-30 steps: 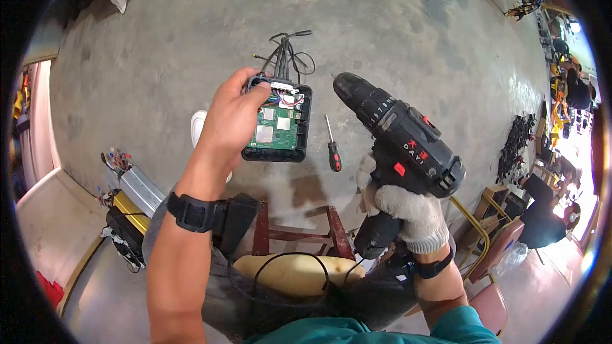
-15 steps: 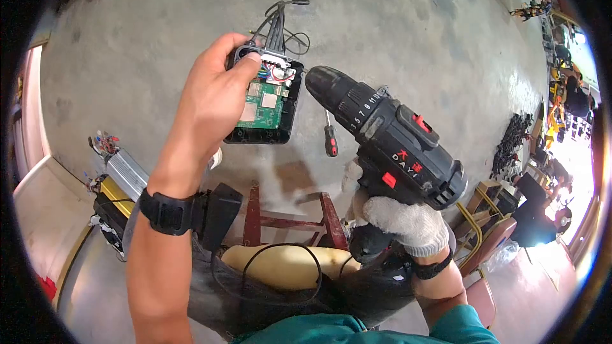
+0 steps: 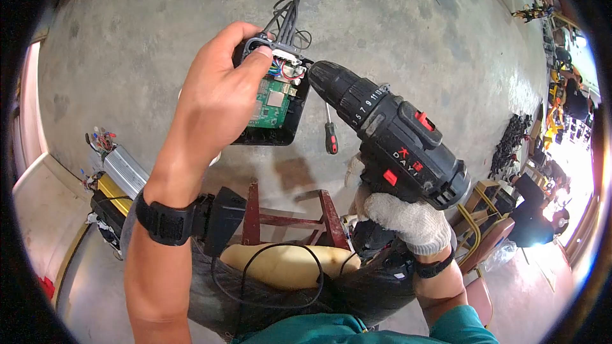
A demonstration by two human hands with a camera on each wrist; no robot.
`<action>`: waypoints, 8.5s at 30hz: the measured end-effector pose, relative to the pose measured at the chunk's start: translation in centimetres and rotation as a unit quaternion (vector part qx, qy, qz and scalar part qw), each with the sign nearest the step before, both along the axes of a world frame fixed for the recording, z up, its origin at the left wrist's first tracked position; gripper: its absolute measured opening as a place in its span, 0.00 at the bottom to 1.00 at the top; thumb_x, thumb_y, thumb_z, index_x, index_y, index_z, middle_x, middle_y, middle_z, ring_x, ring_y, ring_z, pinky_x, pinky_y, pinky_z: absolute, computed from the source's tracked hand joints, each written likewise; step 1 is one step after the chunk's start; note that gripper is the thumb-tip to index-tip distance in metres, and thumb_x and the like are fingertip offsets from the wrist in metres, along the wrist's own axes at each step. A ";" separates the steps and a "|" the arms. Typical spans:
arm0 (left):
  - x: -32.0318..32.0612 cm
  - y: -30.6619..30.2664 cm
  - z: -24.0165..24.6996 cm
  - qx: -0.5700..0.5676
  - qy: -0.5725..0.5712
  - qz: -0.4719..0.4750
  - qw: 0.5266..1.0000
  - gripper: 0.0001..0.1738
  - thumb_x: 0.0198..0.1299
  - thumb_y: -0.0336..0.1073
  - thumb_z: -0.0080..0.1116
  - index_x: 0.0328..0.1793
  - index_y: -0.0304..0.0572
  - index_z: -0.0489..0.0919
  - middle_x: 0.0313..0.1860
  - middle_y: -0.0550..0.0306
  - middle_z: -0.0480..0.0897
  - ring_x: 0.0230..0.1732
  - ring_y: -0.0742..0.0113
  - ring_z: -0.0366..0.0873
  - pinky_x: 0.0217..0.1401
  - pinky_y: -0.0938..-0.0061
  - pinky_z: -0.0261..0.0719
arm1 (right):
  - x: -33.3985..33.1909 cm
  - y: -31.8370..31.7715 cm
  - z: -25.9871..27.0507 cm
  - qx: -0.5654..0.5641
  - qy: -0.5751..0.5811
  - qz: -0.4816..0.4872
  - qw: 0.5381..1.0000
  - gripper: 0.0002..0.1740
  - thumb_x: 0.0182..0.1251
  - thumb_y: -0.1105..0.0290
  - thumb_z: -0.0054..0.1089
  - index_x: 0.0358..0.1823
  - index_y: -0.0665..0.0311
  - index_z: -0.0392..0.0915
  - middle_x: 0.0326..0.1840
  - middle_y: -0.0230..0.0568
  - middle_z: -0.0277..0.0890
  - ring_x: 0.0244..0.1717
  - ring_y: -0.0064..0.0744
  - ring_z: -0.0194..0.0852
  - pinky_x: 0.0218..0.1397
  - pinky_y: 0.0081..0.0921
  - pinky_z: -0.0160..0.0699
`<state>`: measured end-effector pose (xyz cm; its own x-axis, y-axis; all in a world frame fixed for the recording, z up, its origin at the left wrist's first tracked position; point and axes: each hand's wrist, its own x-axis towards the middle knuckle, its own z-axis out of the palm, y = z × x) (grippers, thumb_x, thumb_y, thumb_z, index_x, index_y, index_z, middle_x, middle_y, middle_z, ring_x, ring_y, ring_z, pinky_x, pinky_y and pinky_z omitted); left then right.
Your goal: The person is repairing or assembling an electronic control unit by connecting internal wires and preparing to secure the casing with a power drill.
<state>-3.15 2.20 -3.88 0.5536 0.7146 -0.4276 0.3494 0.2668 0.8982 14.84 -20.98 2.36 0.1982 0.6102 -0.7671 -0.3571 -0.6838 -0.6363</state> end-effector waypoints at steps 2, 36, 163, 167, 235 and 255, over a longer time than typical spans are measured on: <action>0.1 -0.1 0.2 -0.004 0.002 0.001 1.000 0.13 0.80 0.35 0.57 0.62 0.34 0.81 0.49 0.62 0.85 0.49 0.77 0.80 0.56 0.78 0.78 | 0.2 0.4 0.2 -0.016 -0.011 0.030 0.999 0.28 0.59 0.74 0.79 0.63 0.60 0.82 0.52 0.35 0.86 0.51 0.31 0.84 0.56 0.35 0.88; 0.5 -0.4 0.0 0.082 0.030 -0.006 0.996 0.13 0.77 0.34 0.57 0.57 0.30 0.81 0.41 0.54 0.85 0.41 0.68 0.79 0.48 0.70 0.78 | -0.1 0.5 0.0 0.005 -0.016 0.030 0.999 0.30 0.60 0.75 0.77 0.66 0.60 0.82 0.52 0.34 0.87 0.51 0.29 0.86 0.56 0.33 0.89; 0.6 0.2 0.2 0.161 0.104 -0.093 0.977 0.11 0.75 0.33 0.58 0.54 0.31 0.81 0.37 0.50 0.85 0.40 0.67 0.80 0.49 0.67 0.80 | -0.4 0.8 -0.6 0.029 -0.027 0.013 0.999 0.30 0.59 0.74 0.76 0.66 0.61 0.83 0.51 0.34 0.86 0.51 0.29 0.83 0.58 0.35 0.87; 0.8 -0.2 -0.6 0.152 0.108 -0.095 0.978 0.11 0.75 0.33 0.57 0.55 0.32 0.80 0.40 0.50 0.85 0.42 0.66 0.80 0.52 0.67 0.80 | 0.2 1.6 0.0 0.016 -0.048 0.064 0.997 0.30 0.60 0.74 0.75 0.66 0.60 0.83 0.52 0.32 0.86 0.51 0.29 0.82 0.55 0.35 0.87; 2.1 -2.3 -1.0 -0.067 -0.138 0.099 0.983 0.13 0.79 0.28 0.56 0.64 0.31 0.77 0.49 0.55 0.84 0.49 0.74 0.80 0.55 0.74 0.80 | 0.2 0.4 -1.1 0.048 -0.075 -0.038 0.995 0.29 0.58 0.64 0.73 0.60 0.67 0.80 0.42 0.40 0.84 0.33 0.32 0.81 0.38 0.32 0.84; 2.1 -2.0 -0.8 -0.047 -0.115 0.075 0.989 0.15 0.80 0.30 0.57 0.66 0.30 0.77 0.51 0.55 0.84 0.49 0.74 0.80 0.57 0.75 0.80 | 0.3 2.6 1.2 -0.017 -0.082 0.003 0.997 0.23 0.55 0.79 0.71 0.55 0.61 0.86 0.44 0.33 0.87 0.44 0.28 0.85 0.51 0.33 0.88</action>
